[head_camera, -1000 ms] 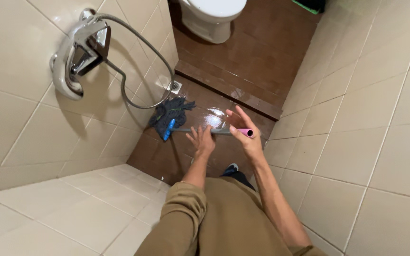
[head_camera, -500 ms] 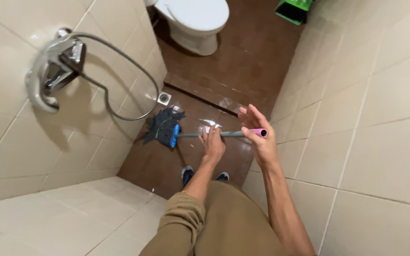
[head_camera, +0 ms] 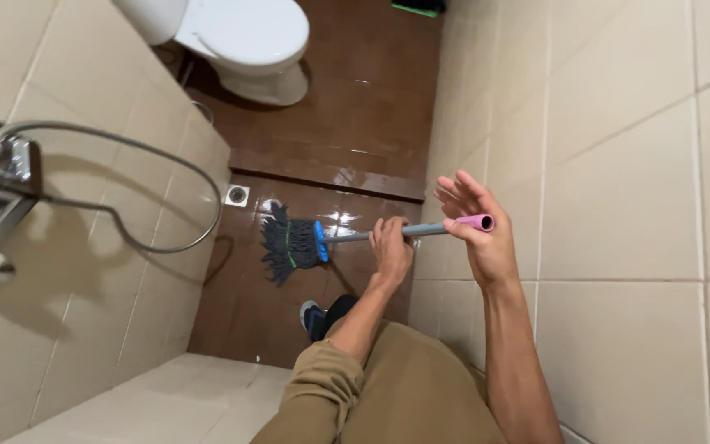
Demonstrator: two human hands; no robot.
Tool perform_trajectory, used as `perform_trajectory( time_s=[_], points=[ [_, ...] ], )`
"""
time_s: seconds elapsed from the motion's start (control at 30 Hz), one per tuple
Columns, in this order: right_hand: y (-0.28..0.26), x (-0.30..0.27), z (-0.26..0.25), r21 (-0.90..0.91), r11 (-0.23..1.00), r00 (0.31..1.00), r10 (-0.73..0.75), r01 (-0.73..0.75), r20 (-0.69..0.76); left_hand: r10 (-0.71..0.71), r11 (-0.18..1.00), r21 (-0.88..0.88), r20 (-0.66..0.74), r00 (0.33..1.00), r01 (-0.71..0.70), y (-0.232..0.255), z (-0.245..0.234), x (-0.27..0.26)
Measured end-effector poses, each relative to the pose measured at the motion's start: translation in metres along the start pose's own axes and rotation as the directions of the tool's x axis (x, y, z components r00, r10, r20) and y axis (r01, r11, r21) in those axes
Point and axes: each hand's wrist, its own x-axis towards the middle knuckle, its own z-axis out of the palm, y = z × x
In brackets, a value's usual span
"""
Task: The person assembles a mop by attaching the mop head to the handle by hand in a bathroom.
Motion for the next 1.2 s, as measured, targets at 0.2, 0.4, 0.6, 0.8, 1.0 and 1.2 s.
perform_trajectory(
  time_s=[0.2, 0.4, 0.6, 0.8, 1.0, 1.2],
  points=[
    [-0.023, -0.013, -0.02, -0.084, 0.996, 0.999, 0.0, -0.004, -0.052, 0.117, 0.992, -0.064, 0.051, 0.992, -0.113, 0.025, 0.027, -0.012],
    [-0.016, -0.023, -0.033, -0.081, 0.996, 0.999, -0.029, 0.026, -0.042, 0.121, 0.993, -0.046, 0.246, 0.962, -0.113, 0.035, 0.043, -0.015],
    [-0.003, -0.03, -0.045, -0.065, 0.996, 0.995, -0.069, 0.064, -0.071, 0.102, 0.99, 0.036, 0.456, 0.884, -0.133, 0.038, 0.049, -0.002],
    [0.009, -0.038, -0.058, -0.06, 0.998, 0.99, -0.001, -0.007, -0.141, 0.018, 0.976, 0.166, 0.575, 0.818, -0.139, 0.052, 0.047, 0.001],
    [0.039, -0.036, -0.072, -0.065, 0.985, 0.966, -0.17, 0.16, -0.195, -0.074, 0.98, 0.192, 0.607, 0.791, -0.056, 0.052, 0.06, -0.005],
    [0.059, -0.028, -0.073, -0.063, 0.984, 0.912, -0.177, 0.166, -0.369, 0.016, 0.939, 0.266, 0.6, 0.8, -0.219, 0.051, 0.07, -0.003]
  ],
)
